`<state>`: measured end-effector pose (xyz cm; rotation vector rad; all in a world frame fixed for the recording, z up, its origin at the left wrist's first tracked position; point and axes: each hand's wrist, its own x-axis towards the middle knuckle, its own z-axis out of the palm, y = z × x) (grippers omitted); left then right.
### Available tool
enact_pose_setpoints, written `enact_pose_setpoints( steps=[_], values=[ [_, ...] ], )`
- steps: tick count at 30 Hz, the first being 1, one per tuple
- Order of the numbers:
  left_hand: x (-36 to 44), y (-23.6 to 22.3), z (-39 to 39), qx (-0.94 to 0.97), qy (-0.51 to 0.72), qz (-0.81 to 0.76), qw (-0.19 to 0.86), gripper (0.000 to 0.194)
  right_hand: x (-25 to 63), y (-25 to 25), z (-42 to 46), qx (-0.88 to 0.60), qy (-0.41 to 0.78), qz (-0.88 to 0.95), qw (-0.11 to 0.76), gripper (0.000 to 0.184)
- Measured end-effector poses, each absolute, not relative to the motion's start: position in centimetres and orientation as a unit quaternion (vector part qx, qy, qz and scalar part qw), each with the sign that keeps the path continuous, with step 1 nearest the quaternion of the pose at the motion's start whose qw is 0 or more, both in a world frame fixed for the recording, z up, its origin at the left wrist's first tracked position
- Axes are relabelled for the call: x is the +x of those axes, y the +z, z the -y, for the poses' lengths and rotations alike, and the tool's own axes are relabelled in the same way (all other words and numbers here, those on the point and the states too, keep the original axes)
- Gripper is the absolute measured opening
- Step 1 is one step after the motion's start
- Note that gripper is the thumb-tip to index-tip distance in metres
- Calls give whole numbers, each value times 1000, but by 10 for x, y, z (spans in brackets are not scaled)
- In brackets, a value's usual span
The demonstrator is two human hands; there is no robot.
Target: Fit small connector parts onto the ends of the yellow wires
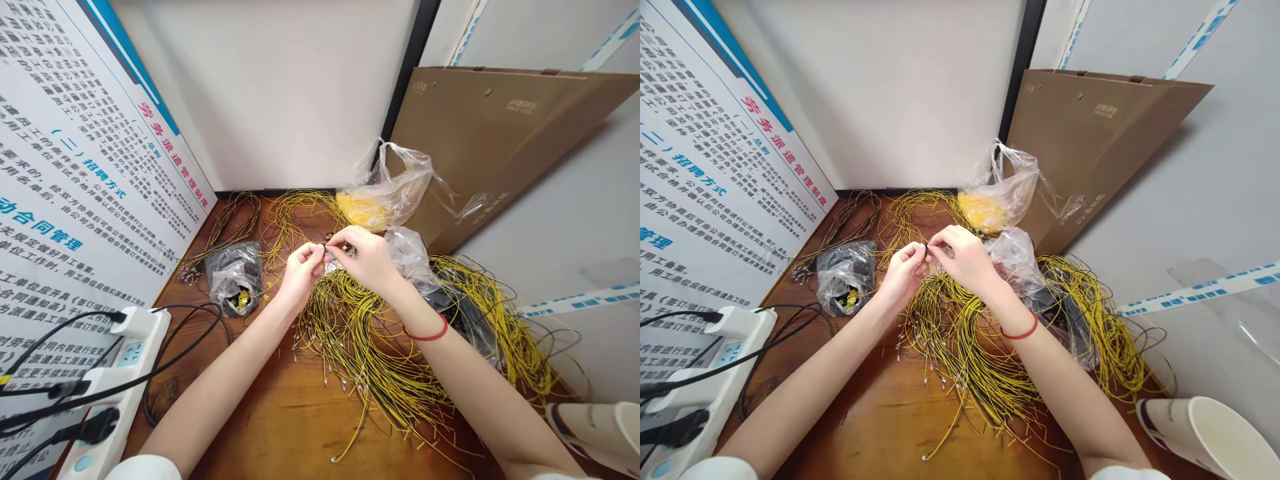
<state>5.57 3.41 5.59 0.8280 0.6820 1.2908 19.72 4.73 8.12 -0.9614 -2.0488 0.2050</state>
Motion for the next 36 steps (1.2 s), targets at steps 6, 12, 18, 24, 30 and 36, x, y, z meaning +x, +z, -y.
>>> enact_pose_setpoints(
  steps=[6, 12, 18, 24, 30, 36],
  values=[
    [52, 52, -35, 399, 555, -311, 660, 39, 196, 77, -46, -374, 47, 838, 396, 10],
    [43, 51, -37, 467, 540, -341, 611, 37, 196, 78, -45, -376, 85, 838, 387, 10],
    [37, 49, -38, 499, 520, -354, 596, 36, 197, 77, -44, -381, 155, 816, 406, 9],
    [42, 48, -42, 392, 555, -330, 656, 39, 175, 55, -32, -450, 311, 651, 526, 14],
    [46, 55, -50, 224, 600, -299, 708, 19, 150, 31, -21, -456, 432, 599, 498, 15],
    [36, 66, -56, 181, 611, -289, 714, 16, 150, 35, -13, -456, 408, 677, 409, 26]
  ],
)
